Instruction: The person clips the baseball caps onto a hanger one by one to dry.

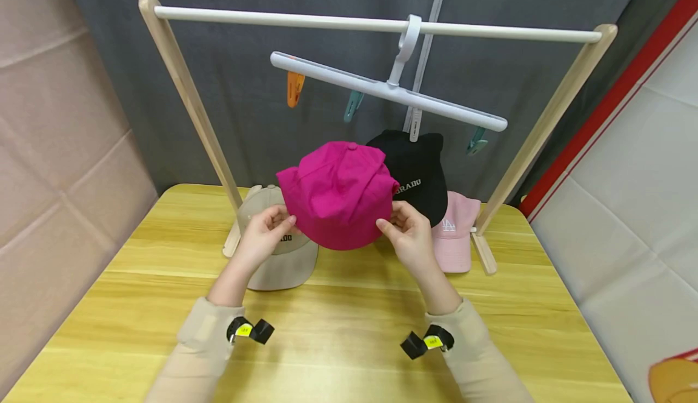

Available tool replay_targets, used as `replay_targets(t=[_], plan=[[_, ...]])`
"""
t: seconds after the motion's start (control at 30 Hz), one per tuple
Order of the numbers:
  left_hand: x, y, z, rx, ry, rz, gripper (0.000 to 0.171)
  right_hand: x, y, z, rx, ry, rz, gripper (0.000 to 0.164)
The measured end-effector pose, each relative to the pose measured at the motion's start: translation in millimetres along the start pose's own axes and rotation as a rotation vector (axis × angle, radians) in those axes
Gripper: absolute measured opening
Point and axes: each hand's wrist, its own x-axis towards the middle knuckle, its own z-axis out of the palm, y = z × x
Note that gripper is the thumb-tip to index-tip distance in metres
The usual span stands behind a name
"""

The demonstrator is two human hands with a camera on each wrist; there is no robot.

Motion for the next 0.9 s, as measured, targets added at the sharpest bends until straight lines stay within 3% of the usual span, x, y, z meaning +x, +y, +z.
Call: replay_targets(t=[0.1, 0.33, 0.7, 0.9], plan=[[1.0, 3.4, 0.0, 0.011, -0.003, 0.008, 0.024, 1.1, -0.8, -0.3, -0.002, 0.002, 0.001, 0.016], [-3.9, 33.3, 2.6, 0.019, -0.017, 0.009, 0.019, 4.9, 16.8, -5.8, 0.006, -0.004, -0.007, 0.018], [-2.8, 35.7, 1.0, 0.037, -0.025, 0.039, 0.016, 7.1, 26.5, -7.9, 0.01, -0.002, -0.052, 0.017], [-1.0, 36.3, 1.5, -0.008, -0.035, 0.06, 0.019, 7.7, 25.5, -9.1, 0.014, -0.006, -0.034, 0.017]])
